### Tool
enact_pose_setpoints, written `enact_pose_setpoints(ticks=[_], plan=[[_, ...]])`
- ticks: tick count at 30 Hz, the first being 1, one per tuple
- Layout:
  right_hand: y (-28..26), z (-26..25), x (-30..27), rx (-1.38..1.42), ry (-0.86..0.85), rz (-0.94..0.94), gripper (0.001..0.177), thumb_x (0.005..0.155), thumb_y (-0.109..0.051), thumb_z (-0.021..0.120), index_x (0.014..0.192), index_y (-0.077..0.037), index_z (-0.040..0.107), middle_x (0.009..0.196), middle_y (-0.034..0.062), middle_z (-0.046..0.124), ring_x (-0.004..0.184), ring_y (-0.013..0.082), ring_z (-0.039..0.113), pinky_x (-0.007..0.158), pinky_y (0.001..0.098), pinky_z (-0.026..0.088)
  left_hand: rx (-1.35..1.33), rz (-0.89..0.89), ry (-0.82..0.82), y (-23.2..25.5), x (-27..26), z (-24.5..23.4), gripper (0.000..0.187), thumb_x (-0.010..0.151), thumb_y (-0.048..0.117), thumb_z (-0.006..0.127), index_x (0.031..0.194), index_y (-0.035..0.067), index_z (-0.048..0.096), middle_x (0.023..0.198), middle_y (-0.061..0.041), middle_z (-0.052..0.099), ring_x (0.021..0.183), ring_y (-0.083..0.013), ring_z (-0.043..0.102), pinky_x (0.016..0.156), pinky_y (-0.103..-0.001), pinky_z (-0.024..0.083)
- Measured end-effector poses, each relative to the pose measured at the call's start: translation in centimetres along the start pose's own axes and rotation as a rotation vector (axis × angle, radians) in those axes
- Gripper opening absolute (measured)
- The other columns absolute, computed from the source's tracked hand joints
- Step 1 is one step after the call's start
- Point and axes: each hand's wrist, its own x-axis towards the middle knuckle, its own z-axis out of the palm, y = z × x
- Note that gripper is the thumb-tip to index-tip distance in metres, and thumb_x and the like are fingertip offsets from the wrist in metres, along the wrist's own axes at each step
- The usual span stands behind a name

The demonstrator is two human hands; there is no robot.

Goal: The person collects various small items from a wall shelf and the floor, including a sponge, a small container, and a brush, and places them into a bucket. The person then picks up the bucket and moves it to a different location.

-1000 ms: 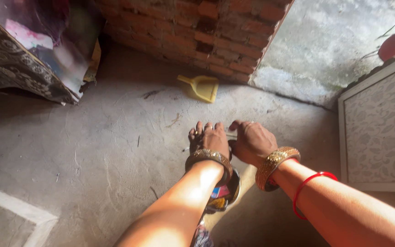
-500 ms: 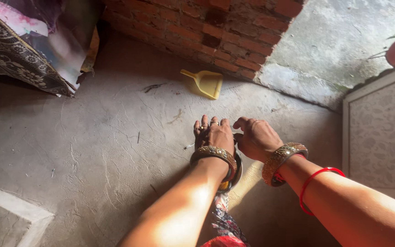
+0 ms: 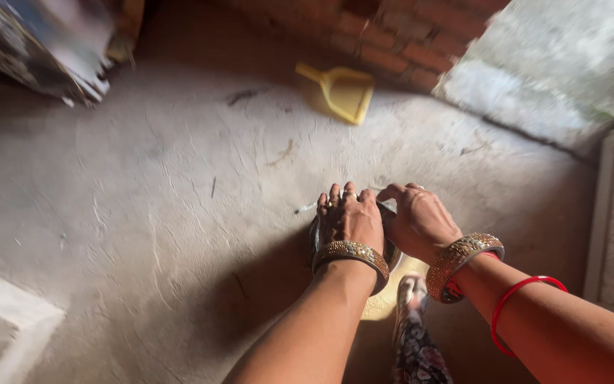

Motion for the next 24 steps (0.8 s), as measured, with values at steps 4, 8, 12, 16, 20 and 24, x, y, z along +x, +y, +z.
enact_pose_setpoints(ticks=[4,8,12,16,20,24], plan=[[4.4,6.0,1.4,-0.010,-0.134,0.082,0.038,0.083,-0.022,0.072,0.119,-0.012,0.071,0.103,0.0220,0.079,0.127,0.0371,0.058,0.114,0.0444,0.043,-0.027,-0.104,0.096,-1.7,1.2,5.6,0.037,0.103,0.019,0.037,0.130,0.011,0.061,0.159,-0.016,0.040,0.148,-0.0350,0.033,0.121,-0.049,0.023],[9.7,11.4,2.8,-0.120,-0.088,0.014,0.038,0.080,-0.022,0.076,0.117,-0.015,0.076,0.135,0.0293,0.057,0.144,0.0467,0.034,0.116,0.0538,0.032,-0.397,-0.547,0.076,-3.9,3.4,13.0,0.046,0.100,0.018,0.041,0.146,0.015,0.040,0.158,-0.016,0.040,0.146,-0.0347,0.036,0.118,-0.053,0.027],[15.6,16.2,4.6,-0.173,-0.142,0.132,0.036,0.087,-0.016,0.068,0.121,-0.022,0.077,0.159,0.0367,0.034,0.145,0.0546,0.032,0.112,0.0555,0.041,0.049,-0.499,0.299,-7.0,5.3,21.9,0.066,0.092,0.012,0.049,0.154,0.012,0.026,0.157,-0.019,0.037,0.145,-0.0367,0.033,0.114,-0.058,0.027],[20.3,20.0,6.3,-0.108,-0.266,0.116,0.029,0.095,-0.012,0.056,0.116,-0.018,0.075,0.124,0.0273,0.068,0.149,0.0492,0.033,0.110,0.0552,0.044,-0.296,-0.654,0.133,-10.9,6.3,29.7,0.075,0.091,0.002,0.053,0.159,0.009,0.020,0.159,-0.025,0.034,0.144,-0.0382,0.039,0.120,-0.049,0.033],[22.0,22.1,6.6,-0.010,-0.279,0.142,0.028,0.086,-0.011,0.063,0.110,-0.018,0.076,0.114,0.0208,0.069,0.125,0.0376,0.057,0.103,0.0421,0.053,-0.129,-0.634,0.399,-12.7,7.2,33.9,0.068,0.094,-0.002,0.052,0.157,0.012,0.030,0.156,-0.029,0.038,0.145,-0.0426,0.040,0.117,-0.051,0.034],[21.7,21.2,8.2,0.015,-0.258,0.260,0.037,0.077,0.001,0.067,0.105,-0.019,0.079,0.119,0.0190,0.061,0.111,0.0365,0.066,0.100,0.0391,0.055,-0.056,-0.716,0.234,-13.8,7.8,31.0,0.070,0.090,0.005,0.060,0.153,0.019,0.033,0.158,-0.024,0.036,0.144,-0.0396,0.043,0.116,-0.049,0.037]])
